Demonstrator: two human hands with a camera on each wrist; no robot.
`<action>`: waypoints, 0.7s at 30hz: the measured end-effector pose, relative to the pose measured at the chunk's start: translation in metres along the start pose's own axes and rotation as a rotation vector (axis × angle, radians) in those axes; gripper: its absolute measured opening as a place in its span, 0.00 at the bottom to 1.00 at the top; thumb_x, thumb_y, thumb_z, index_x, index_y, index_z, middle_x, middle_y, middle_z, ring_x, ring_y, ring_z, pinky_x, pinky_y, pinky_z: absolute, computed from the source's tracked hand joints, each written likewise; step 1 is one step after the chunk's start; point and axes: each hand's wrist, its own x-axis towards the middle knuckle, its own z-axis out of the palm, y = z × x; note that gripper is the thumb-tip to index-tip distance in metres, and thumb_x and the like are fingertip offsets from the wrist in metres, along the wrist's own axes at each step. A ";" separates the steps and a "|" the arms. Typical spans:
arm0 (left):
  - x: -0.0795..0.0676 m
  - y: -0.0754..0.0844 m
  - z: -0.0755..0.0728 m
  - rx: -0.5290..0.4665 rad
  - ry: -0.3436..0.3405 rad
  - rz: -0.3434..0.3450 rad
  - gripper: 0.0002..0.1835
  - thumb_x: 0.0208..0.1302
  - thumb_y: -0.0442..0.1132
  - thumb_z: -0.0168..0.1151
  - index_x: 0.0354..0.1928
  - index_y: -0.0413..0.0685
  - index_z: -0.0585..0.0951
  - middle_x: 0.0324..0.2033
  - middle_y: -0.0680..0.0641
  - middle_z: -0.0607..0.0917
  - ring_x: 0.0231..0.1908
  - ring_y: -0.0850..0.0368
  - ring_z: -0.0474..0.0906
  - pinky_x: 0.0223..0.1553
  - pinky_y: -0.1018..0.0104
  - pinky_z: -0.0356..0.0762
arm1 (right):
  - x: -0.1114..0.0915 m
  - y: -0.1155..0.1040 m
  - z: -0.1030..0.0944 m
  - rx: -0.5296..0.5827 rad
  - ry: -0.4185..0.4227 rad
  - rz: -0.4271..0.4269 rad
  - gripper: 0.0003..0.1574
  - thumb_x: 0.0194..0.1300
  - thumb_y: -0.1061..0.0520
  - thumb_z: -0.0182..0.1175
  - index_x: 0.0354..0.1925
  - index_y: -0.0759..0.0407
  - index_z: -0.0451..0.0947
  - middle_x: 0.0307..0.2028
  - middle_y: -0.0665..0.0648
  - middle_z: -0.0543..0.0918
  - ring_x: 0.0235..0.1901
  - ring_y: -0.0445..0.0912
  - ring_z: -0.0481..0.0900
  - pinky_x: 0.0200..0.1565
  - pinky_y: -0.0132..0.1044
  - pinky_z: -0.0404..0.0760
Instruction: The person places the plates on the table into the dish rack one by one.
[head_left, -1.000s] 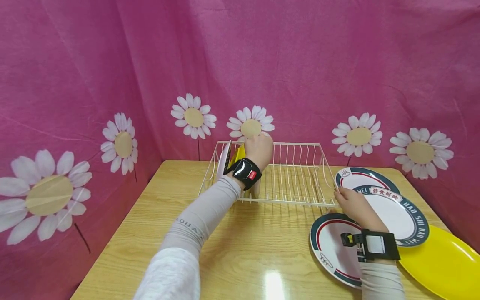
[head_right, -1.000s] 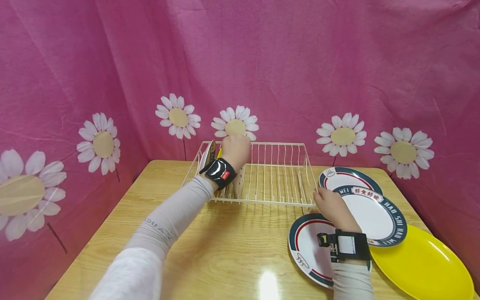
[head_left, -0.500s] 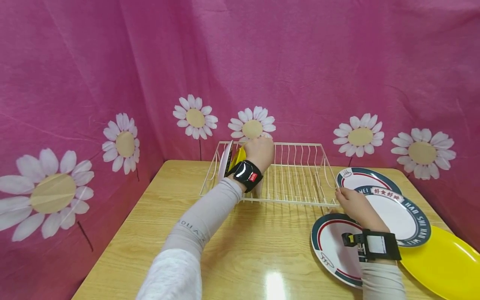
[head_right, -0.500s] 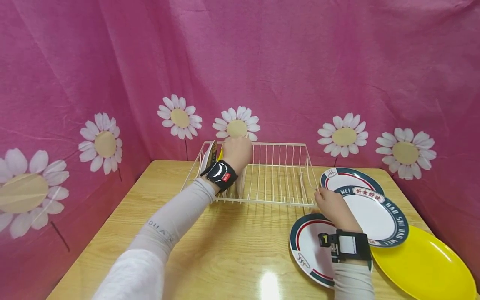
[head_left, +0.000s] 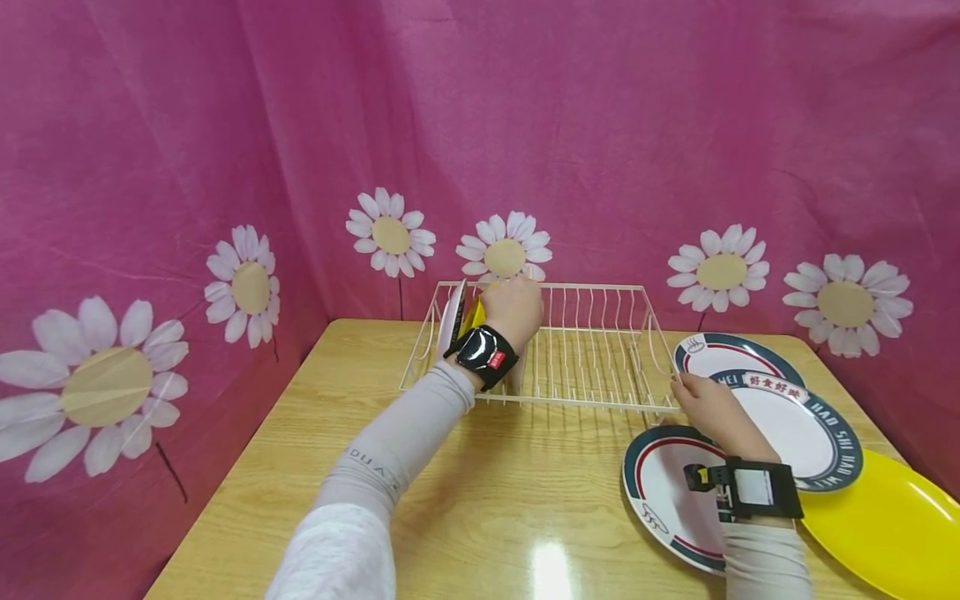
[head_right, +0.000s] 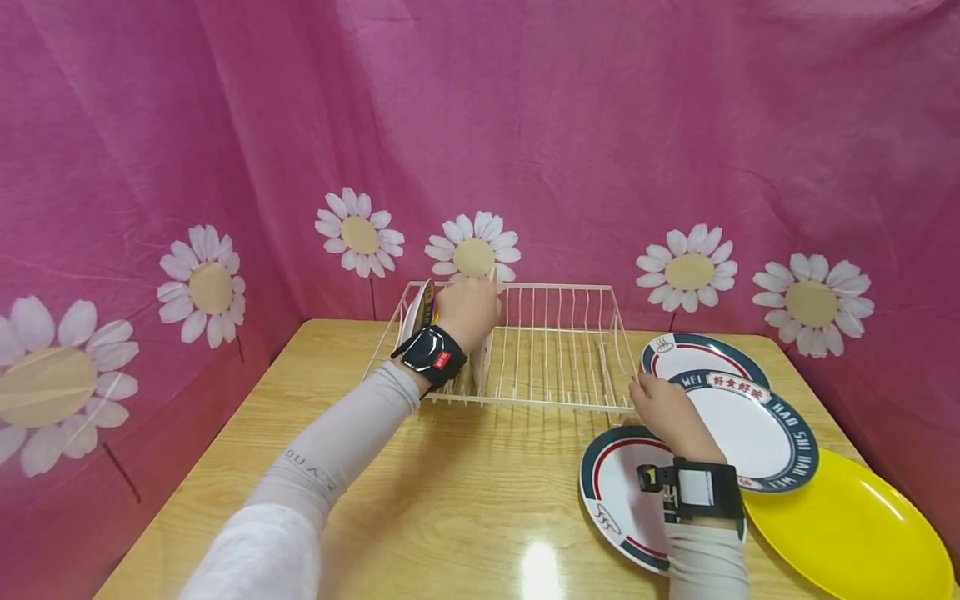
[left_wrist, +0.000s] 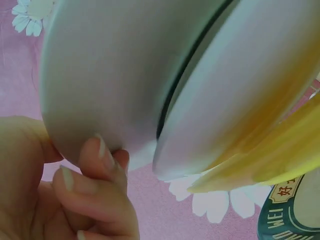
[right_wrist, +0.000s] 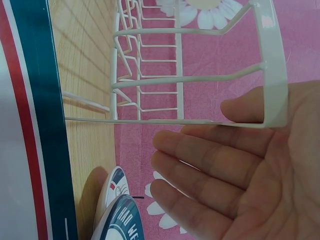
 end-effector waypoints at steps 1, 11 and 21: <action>-0.001 -0.001 0.000 0.000 0.004 0.005 0.12 0.67 0.49 0.55 0.38 0.53 0.85 0.35 0.51 0.88 0.33 0.57 0.83 0.26 0.59 0.78 | 0.000 0.000 0.000 0.001 -0.002 0.001 0.26 0.77 0.51 0.40 0.51 0.72 0.72 0.26 0.57 0.72 0.29 0.49 0.71 0.33 0.41 0.69; -0.014 -0.005 -0.006 -0.005 0.034 0.033 0.18 0.70 0.54 0.52 0.33 0.51 0.85 0.32 0.50 0.88 0.29 0.56 0.83 0.24 0.58 0.78 | 0.001 -0.001 0.000 0.011 -0.011 0.008 0.25 0.77 0.51 0.40 0.49 0.71 0.73 0.26 0.57 0.72 0.29 0.49 0.71 0.33 0.40 0.69; -0.027 -0.013 -0.015 -0.035 0.035 0.051 0.24 0.71 0.58 0.49 0.34 0.49 0.86 0.32 0.48 0.88 0.28 0.52 0.84 0.22 0.55 0.78 | 0.000 0.000 -0.001 0.008 -0.019 0.026 0.28 0.77 0.51 0.40 0.55 0.74 0.70 0.28 0.60 0.74 0.32 0.52 0.72 0.33 0.40 0.70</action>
